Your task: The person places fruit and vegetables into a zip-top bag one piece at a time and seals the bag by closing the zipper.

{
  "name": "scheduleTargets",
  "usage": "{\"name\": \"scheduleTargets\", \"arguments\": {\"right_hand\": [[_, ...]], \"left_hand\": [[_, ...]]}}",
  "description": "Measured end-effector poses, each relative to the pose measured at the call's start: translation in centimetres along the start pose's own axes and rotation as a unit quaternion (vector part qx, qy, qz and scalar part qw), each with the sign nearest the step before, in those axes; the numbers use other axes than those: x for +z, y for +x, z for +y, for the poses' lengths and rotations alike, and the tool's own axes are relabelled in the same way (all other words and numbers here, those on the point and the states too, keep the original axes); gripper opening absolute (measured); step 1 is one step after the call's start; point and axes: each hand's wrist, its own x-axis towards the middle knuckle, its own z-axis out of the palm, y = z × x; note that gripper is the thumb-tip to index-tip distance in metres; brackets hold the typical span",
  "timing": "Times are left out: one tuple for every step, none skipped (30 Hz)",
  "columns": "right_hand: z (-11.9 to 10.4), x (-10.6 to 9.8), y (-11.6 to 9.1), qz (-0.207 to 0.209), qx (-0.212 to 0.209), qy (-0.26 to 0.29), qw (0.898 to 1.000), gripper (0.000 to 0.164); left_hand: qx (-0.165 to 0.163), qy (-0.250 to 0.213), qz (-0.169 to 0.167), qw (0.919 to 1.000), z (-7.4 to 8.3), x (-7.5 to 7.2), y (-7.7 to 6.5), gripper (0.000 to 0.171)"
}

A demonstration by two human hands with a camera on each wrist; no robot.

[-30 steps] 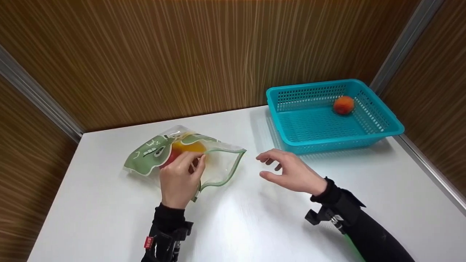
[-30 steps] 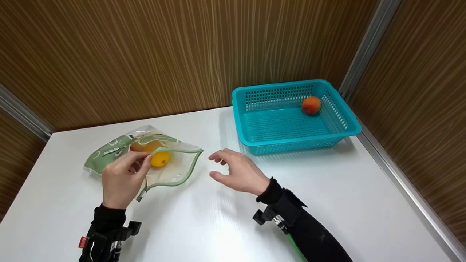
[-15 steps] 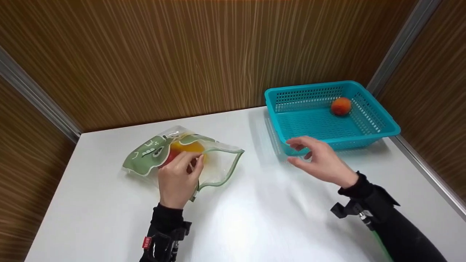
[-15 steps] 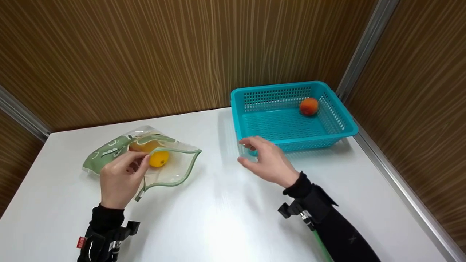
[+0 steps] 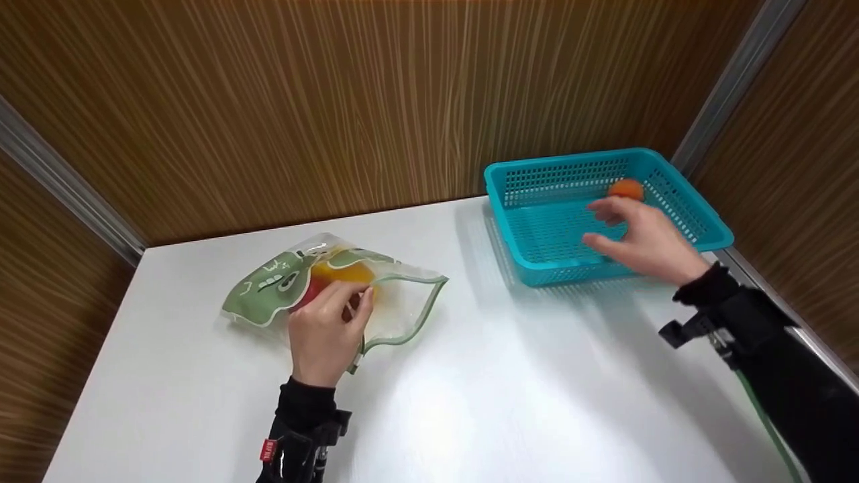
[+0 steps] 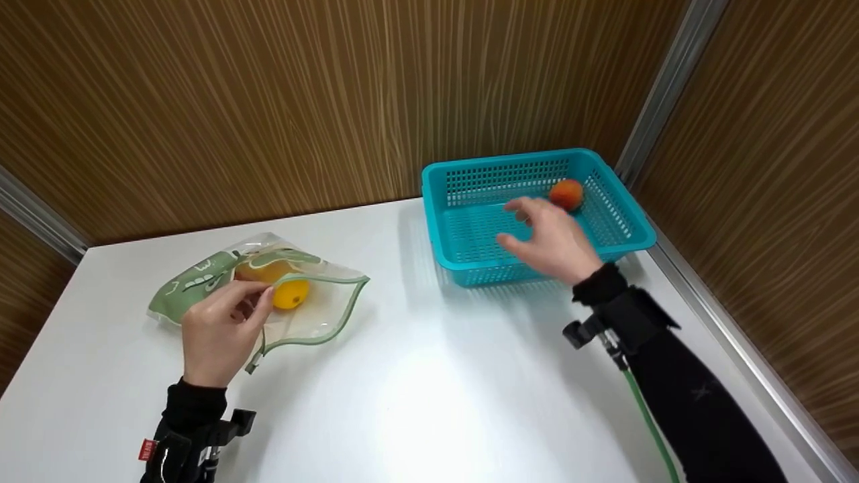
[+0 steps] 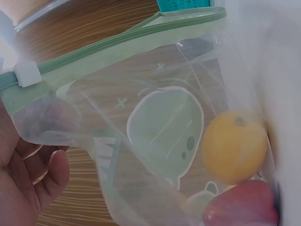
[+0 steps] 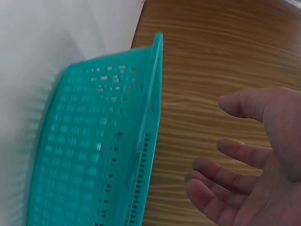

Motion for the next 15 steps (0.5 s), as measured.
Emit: {"name": "scheduleTargets", "arguments": {"right_hand": [[0.4,-0.4,0.5,-0.004,0.007,-0.004,1.000,0.055],[0.8,-0.7,0.9,-0.008,0.014,-0.009,1.000,0.057],[1.1,-1.0,1.4,-0.012,0.018,-0.013,1.000,0.057],[1.5,-1.3,1.8,-0.014,0.022,-0.021,0.999,0.057],[1.8,-1.6,2.3,-0.016,0.025,-0.028,0.999,0.057],[2.1,-1.9,2.7,-0.018,0.029,-0.038,0.999,0.058],[2.3,-2.2,3.2,-0.022,0.036,-0.051,0.998,0.060],[2.6,-2.4,3.8,-0.027,0.041,-0.062,0.997,0.062],[2.9,-2.7,4.4,-0.033,0.047,-0.073,0.996,0.064],[3.2,-2.9,5.0,-0.039,0.054,-0.087,0.994,0.066],[3.5,-3.1,5.6,-0.047,0.061,-0.098,0.992,0.069],[3.9,-3.3,6.2,-0.056,0.068,-0.108,0.990,0.072],[4.3,-3.5,6.8,-0.064,0.073,-0.115,0.989,0.074],[4.8,-3.6,7.4,-0.072,0.079,-0.120,0.987,0.076],[5.2,-3.8,7.9,-0.082,0.086,-0.125,0.985,0.078]], "left_hand": [[-0.001,0.000,0.000,1.0000,0.0,0.0,-0.1,0.011],[-0.002,0.000,0.000,1.0000,0.0,0.0,-0.1,0.011],[-0.001,0.000,-0.001,1.0000,-0.1,0.0,-0.1,0.011],[0.000,-0.001,0.000,1.0000,-0.1,0.1,-0.2,0.011],[0.001,-0.001,0.000,1.0000,-0.1,0.1,-0.2,0.011],[0.002,-0.001,-0.001,1.0000,-0.1,0.1,-0.2,0.011],[0.003,0.000,-0.001,1.0000,-0.2,0.1,-0.2,0.011],[0.004,0.001,0.000,1.0000,-0.2,0.1,-0.2,0.011],[0.004,0.001,0.000,1.0000,-0.2,0.1,-0.2,0.011],[0.003,0.001,0.000,1.0000,-0.2,0.1,-0.2,0.012],[0.002,0.001,-0.001,1.0000,-0.2,0.1,-0.2,0.012],[0.001,0.001,-0.002,1.0000,-0.2,0.1,-0.1,0.012],[0.000,0.001,-0.003,1.0000,-0.2,0.1,-0.1,0.012],[-0.001,0.000,-0.003,1.0000,-0.1,0.1,-0.1,0.012],[0.000,0.000,-0.004,1.0000,-0.1,0.1,-0.1,0.012]]}}
